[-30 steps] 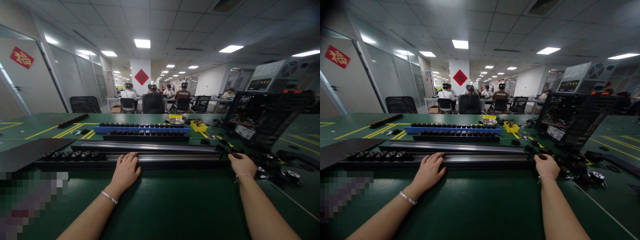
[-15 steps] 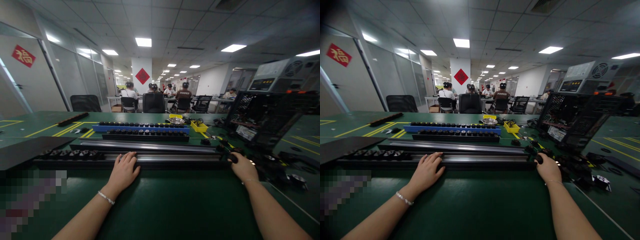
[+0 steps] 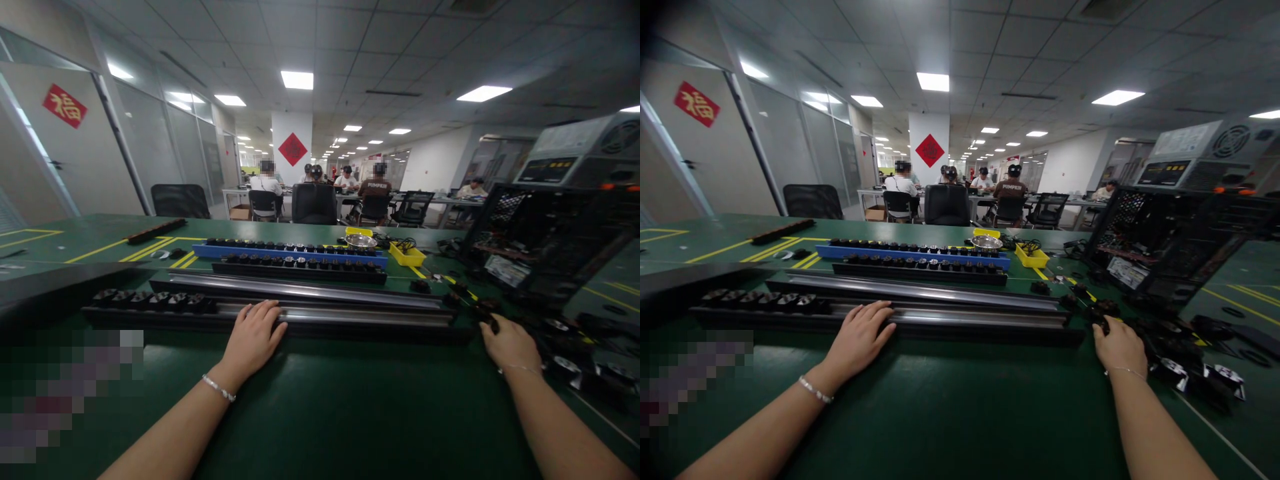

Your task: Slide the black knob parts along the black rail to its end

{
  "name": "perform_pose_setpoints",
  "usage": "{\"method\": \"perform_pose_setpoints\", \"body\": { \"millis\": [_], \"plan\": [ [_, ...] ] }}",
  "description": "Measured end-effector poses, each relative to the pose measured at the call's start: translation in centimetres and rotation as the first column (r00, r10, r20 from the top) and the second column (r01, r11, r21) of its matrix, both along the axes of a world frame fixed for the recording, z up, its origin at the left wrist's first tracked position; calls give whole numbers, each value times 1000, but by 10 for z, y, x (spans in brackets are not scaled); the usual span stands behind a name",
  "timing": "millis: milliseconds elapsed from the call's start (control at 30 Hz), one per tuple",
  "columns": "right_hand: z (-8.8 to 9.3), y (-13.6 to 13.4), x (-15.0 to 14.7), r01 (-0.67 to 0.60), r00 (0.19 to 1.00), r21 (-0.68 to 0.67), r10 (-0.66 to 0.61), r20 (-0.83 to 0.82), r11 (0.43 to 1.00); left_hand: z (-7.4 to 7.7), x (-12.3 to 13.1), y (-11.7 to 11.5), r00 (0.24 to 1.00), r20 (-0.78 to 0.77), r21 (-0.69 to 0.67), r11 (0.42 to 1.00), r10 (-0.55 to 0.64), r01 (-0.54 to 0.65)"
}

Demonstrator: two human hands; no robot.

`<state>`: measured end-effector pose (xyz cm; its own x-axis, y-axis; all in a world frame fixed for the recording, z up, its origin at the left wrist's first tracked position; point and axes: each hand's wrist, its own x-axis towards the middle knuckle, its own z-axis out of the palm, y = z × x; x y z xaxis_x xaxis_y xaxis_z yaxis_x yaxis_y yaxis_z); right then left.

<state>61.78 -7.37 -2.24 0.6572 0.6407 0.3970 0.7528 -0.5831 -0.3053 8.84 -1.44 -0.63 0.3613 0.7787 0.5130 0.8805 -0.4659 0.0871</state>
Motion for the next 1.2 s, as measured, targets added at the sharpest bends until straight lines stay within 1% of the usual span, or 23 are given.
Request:
{"method": "perform_pose_setpoints", "body": {
  "millis": [33, 67, 133, 167, 233, 300, 333, 367, 433, 467, 533, 600, 667, 800, 900, 1200],
  "plan": [
    [2, -2, -3, -2, 1000, 48, 2, 12, 999, 1, -1, 2, 999, 22, 11, 1000, 24, -25],
    [5, -5, -8, -10, 999, 94, 8, 32, 996, 2, -4, 3, 996, 53, 33, 997, 72, -74],
    [13, -8, -23, -58, 995, 170, 43, 91, 984, 6, -11, 8, 972, 128, 104, 972, 199, -213],
    [17, -8, -33, -121, 986, 193, 95, 138, 974, 7, -16, 10, 942, 180, 133, 942, 282, -307],
    [23, -3, -60, -266, 951, 223, 218, 218, 938, 9, -27, 15, 867, 270, 146, 873, 418, -466],
    [26, 6, -89, -402, 905, 192, 357, 230, 895, 8, -39, 19, 771, 349, 81, 803, 532, -591],
    [26, 12, -104, -443, 889, 159, 410, 204, 882, 6, -44, 21, 734, 368, 29, 782, 571, -623],
    [25, 18, -117, -450, 888, 123, 430, 161, 884, 4, -48, 23, 697, 384, -29, 762, 606, -647],
    [22, 27, -137, -347, 935, 21, 344, 81, 938, 0, -54, 25, 657, 394, -120, 744, 643, -657],
    [21, 30, -143, -301, 951, -27, 302, 63, 953, -1, -55, 25, 651, 393, -147, 744, 649, -652],
    [19, 32, -148, -270, 960, -103, 276, 47, 957, -3, -55, 25, 660, 389, -163, 753, 643, -638],
    [18, 32, -149, -267, 960, -128, 275, 49, 955, -2, -54, 24, 665, 392, -156, 759, 635, -633],
    [17, 30, -150, -238, 967, -109, 246, 65, 965, -2, -52, 23, 669, 392, -156, 763, 631, -628],
    [15, 27, -157, -167, 983, -23, 168, 74, 986, -3, -50, 24, 687, 384, -160, 777, 617, -608],
    [14, 25, -162, -180, 981, 0, 179, 70, 984, -3, -48, 24, 691, 383, -163, 781, 613, -602],
    [15, 22, -164, -195, 976, 6, 194, 102, 981, 1, -35, 18, 723, 347, -174, 798, 597, -576]
  ]
}}
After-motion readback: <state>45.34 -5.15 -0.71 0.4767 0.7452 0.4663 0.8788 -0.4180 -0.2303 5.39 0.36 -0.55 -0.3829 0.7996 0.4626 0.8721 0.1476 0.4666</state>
